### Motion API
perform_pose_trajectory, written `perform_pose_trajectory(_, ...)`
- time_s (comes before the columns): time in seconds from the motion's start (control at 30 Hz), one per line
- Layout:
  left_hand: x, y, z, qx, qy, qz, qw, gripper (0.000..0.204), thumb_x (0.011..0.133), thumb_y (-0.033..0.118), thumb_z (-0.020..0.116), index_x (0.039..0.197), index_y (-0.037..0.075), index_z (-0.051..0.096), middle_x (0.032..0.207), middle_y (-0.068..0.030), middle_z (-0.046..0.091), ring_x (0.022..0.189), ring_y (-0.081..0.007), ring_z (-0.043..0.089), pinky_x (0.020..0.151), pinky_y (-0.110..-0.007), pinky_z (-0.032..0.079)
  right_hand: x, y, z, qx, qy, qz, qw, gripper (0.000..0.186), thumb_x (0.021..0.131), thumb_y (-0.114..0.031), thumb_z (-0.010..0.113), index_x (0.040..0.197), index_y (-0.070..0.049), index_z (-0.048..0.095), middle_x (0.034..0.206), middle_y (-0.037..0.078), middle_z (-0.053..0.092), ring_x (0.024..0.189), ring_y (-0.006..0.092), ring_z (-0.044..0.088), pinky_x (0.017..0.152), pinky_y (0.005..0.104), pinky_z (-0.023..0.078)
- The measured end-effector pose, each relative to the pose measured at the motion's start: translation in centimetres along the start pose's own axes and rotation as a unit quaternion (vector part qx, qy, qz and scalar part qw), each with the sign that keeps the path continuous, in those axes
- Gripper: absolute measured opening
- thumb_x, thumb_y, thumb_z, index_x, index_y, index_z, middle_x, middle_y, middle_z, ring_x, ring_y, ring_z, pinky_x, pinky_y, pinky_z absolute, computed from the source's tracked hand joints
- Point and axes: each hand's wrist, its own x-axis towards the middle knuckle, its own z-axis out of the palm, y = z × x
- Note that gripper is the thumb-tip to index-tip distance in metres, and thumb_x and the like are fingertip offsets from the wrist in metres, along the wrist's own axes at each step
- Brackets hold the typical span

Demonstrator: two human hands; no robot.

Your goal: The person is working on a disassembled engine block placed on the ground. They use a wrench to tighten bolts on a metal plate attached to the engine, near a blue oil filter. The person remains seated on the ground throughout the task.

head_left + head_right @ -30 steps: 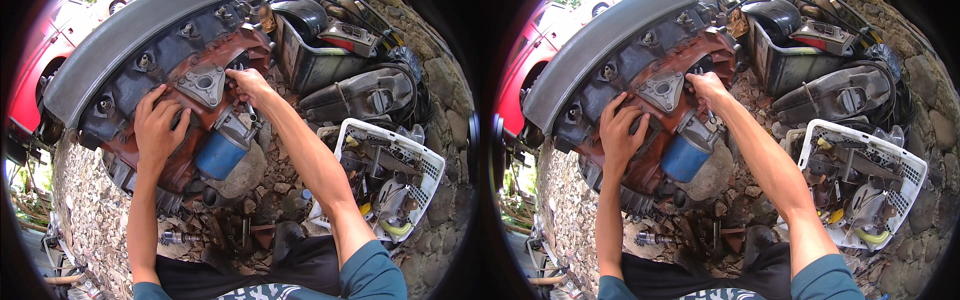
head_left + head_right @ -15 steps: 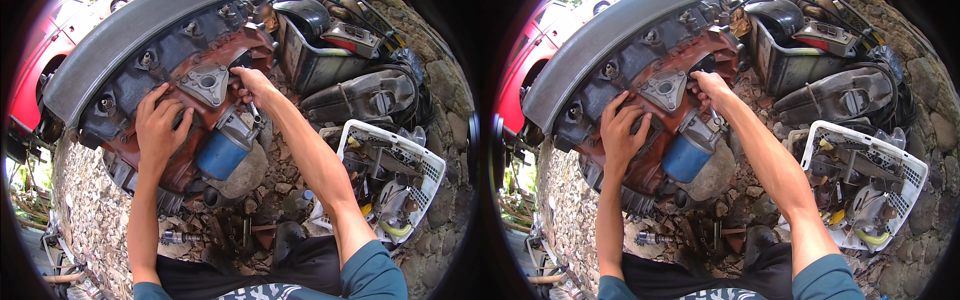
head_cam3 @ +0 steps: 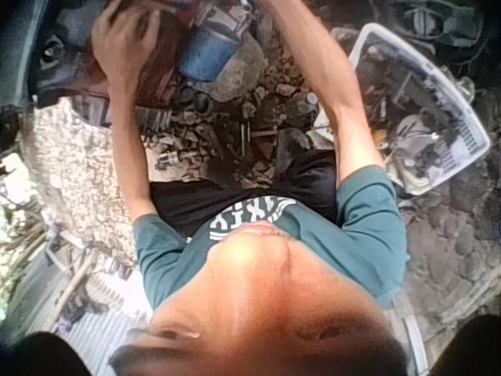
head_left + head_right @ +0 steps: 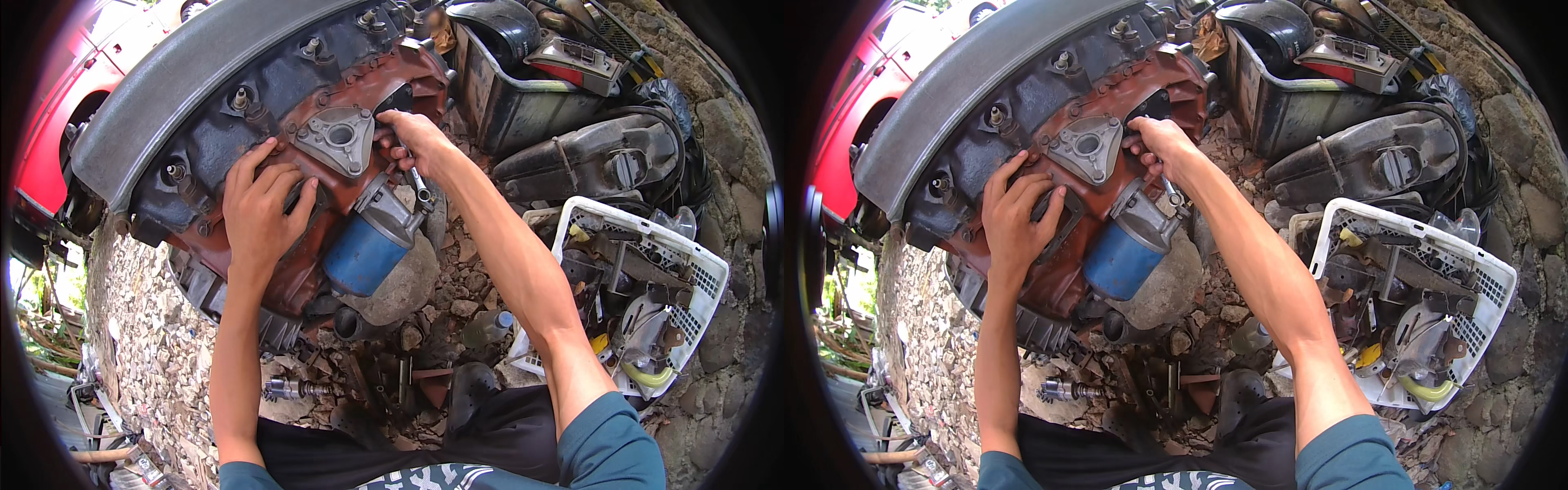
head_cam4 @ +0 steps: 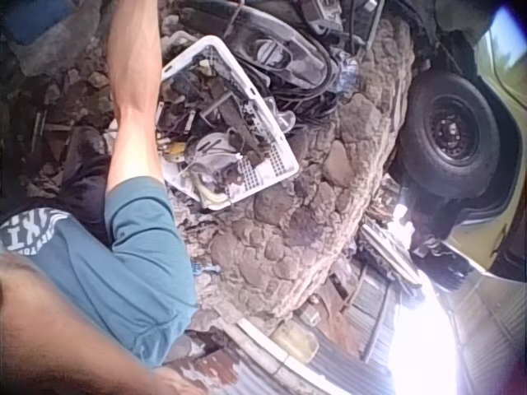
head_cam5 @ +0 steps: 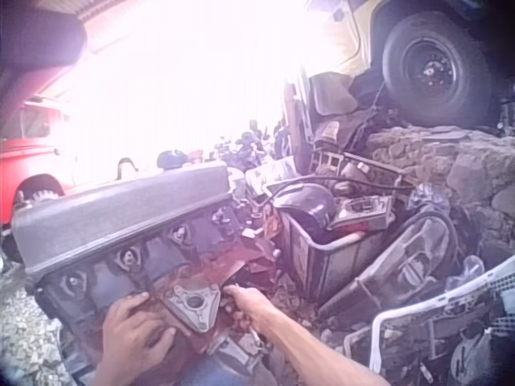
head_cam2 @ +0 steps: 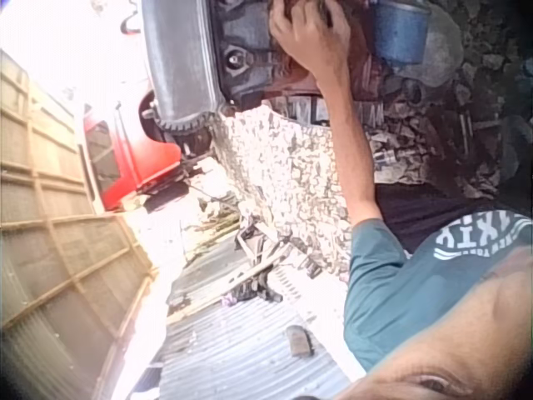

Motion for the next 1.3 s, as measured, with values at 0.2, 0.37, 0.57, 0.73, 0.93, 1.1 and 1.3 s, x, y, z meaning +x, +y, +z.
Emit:
perform_pose_trajectory(0.2, 0.0, 0.0, 0.0, 0.001, -0.001, 0.0, 1.0, 0.012, 0.078, 0.016, 0.078, 0.081, 0.006, 0.073, 0.093, -0.0038, 0.071, 0.118, -0.0269, 0.061, 0.102, -0.046, 0.045, 0.9, 0.1, -0.8, -0.012, -0.02, -0.028, 0.999, 0.026, 0.094, -0.029, 0.066, 0.085, -0.005, 0.064, 0.069, -0.002, 0.051, 0.046, 0.0045, 0.037, 0.038, 0.0225, 0.023)
perform_pose_trajectory(0.37, 0.0, 0.0, 0.0, -0.005, -0.002, -0.006, 1.0, 0.012, 0.078, 0.016, 0.078, 0.081, 0.006, 0.073, 0.093, -0.0035, 0.071, 0.118, -0.0267, 0.061, 0.102, -0.046, 0.044, 0.8, 0.0, -0.9, 0.009, -0.01, 0.005, 1.0, 0.027, 0.094, -0.031, 0.067, 0.088, -0.005, 0.064, 0.069, -0.003, 0.051, 0.047, 0.0043, 0.036, 0.038, 0.0223, 0.022)
perform_pose_trajectory(0.57, 0.0, -0.1, 0.0, -0.011, 0.01, -0.003, 1.0, 0.011, 0.079, 0.016, 0.078, 0.08, 0.006, 0.073, 0.093, -0.0029, 0.072, 0.115, -0.026, 0.062, 0.101, -0.046, 0.045, 0.4, 0.0, -0.5, 0.01, -0.011, 0.004, 1.0, 0.031, 0.097, -0.035, 0.066, 0.089, -0.004, 0.064, 0.069, -0.003, 0.049, 0.048, 0.0045, 0.037, 0.039, 0.0227, 0.022)
perform_pose_trajectory(0.73, -0.4, -0.4, 0.1, -0.034, 0.023, 0.009, 0.999, 0.009, 0.078, 0.009, 0.079, 0.082, 0.006, 0.072, 0.092, -0.004, 0.073, 0.105, -0.0251, 0.067, 0.099, -0.045, 0.048, 0.9, 0.4, -0.6, -0.009, -0.014, -0.029, 0.999, 0.032, 0.097, -0.033, 0.067, 0.089, -0.003, 0.065, 0.069, -0.003, 0.049, 0.051, 0.0049, 0.038, 0.04, 0.0226, 0.024)
perform_pose_trajectory(0.93, -0.3, -0.2, 0.1, -0.048, 0.029, 0.008, 0.998, 0.008, 0.078, 0.008, 0.078, 0.081, 0.006, 0.071, 0.089, -0.0043, 0.073, 0.098, -0.0245, 0.069, 0.099, -0.045, 0.048, 1.3, 0.3, -0.8, 0.013, -0.016, -0.027, 0.999, 0.031, 0.096, -0.031, 0.07, 0.09, -0.001, 0.065, 0.069, -0.005, 0.047, 0.051, 0.0042, 0.037, 0.04, 0.0224, 0.023)
perform_pose_trajectory(1.1, -0.3, -0.4, -0.1, -0.043, 0.021, 0.005, 0.999, 0.008, 0.078, 0.008, 0.078, 0.08, 0.006, 0.071, 0.089, -0.0039, 0.073, 0.098, -0.0238, 0.069, 0.099, -0.044, 0.048, 0.4, -0.1, -0.7, -0.015, -0.008, 0.02, 1.0, 0.038, 0.096, -0.04, 0.067, 0.09, -0.003, 0.064, 0.068, -0.006, 0.044, 0.049, 0.0026, 0.035, 0.04, 0.0212, 0.02)
perform_pose_trajectory(1.3, -0.1, -0.2, 0.0, -0.037, 0.007, -0.001, 0.999, 0.007, 0.078, 0.009, 0.078, 0.08, 0.007, 0.072, 0.09, -0.0036, 0.073, 0.098, -0.0236, 0.069, 0.1, -0.044, 0.047, 0.6, -0.5, -1.4, -0.002, -0.026, 0.036, 0.999, 0.027, 0.098, -0.031, 0.061, 0.092, -0.004, 0.063, 0.066, -0.004, 0.047, 0.046, 0.004, 0.034, 0.039, 0.022, 0.021)
